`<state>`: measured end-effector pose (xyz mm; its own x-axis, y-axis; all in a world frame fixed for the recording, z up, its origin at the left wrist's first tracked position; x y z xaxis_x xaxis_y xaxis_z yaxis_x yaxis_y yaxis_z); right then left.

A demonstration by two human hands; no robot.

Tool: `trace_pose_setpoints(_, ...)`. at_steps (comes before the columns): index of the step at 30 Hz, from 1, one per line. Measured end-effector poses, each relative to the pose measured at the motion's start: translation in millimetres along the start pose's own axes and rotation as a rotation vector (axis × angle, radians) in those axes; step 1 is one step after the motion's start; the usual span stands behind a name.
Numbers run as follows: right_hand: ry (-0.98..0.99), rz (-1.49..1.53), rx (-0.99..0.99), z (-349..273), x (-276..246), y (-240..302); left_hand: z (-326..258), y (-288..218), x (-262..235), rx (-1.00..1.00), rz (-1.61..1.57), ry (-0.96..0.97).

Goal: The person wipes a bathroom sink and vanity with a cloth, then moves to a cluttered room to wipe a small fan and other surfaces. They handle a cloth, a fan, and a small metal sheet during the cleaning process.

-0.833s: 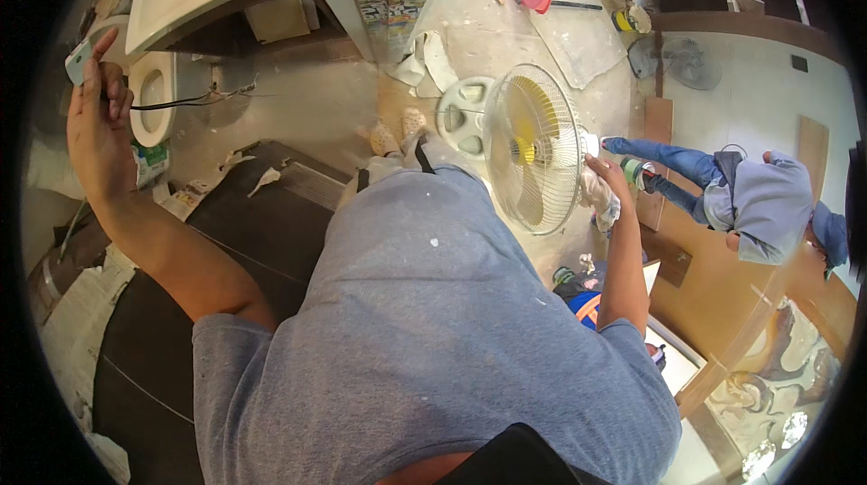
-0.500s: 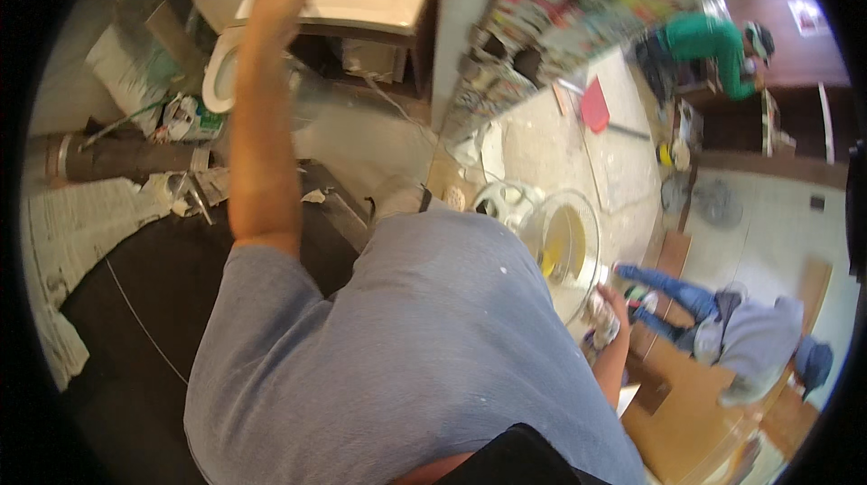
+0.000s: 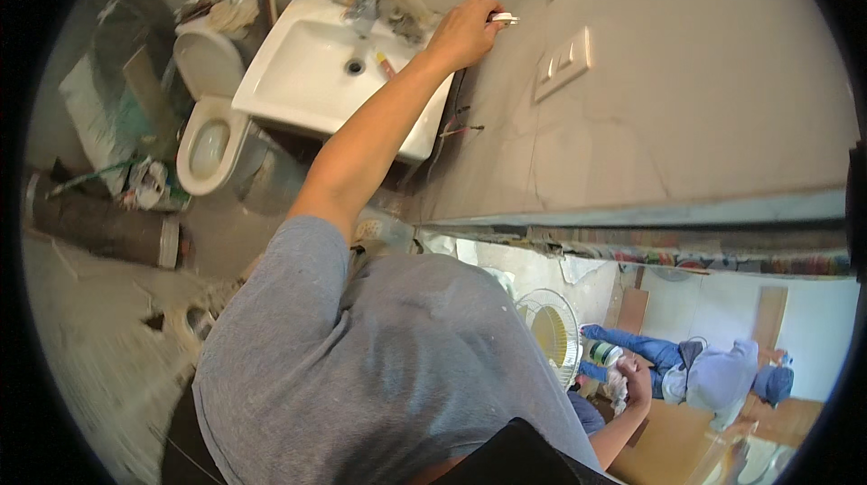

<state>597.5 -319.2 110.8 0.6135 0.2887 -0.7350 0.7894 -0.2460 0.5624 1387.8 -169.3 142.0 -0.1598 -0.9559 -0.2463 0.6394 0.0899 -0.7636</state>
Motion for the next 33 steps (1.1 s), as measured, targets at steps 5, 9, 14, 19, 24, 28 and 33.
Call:
trace_pose_setpoints(5, 0.041, 0.105, -0.067, -55.1, 64.0, 72.3, 78.6, 10.6, 54.0, 0.206, -0.05, 0.019)
trace_pose_setpoints(9, 0.047, 0.018, -0.074, -102.1, 123.9, 87.7, 128.4, 7.7, 84.5, 0.29, -0.001, 0.009)
trace_pose_setpoints(14, 0.02, 0.061, 0.038, -133.3, 142.1, 50.7, 157.6, 12.8, 107.6, 0.351, -0.006, 0.13)
trace_pose_setpoints(19, 0.01, 0.087, 0.068, -145.9, 150.9, 55.8, 162.8, 14.0, 115.8, 0.358, -0.003, 0.182)
trace_pose_setpoints(24, 0.04, -0.005, 0.013, -136.5, 167.6, 62.1, 167.9, 7.9, 120.2, 0.308, -0.095, 0.25)
trace_pose_setpoints(28, 0.11, -0.092, 0.04, -130.2, 189.3, 57.7, 165.3, 10.8, 137.6, 0.261, -0.037, 0.288)
trace_pose_setpoints(33, 0.368, -0.286, -0.147, -123.6, 252.3, 133.5, 167.1, 33.9, 163.6, 0.229, -0.063, 0.24)
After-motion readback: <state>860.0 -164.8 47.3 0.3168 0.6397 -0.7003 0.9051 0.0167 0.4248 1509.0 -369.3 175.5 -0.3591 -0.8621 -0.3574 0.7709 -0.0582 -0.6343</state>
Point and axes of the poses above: each hand's wrist, its own z-axis towards the middle knuckle, its own x-axis out of the palm, y = z × x, the point moved 8 cm from there along z, towards the middle knuckle, and after that the axes turned 14 degrees about -y, right-handed, at the moved point
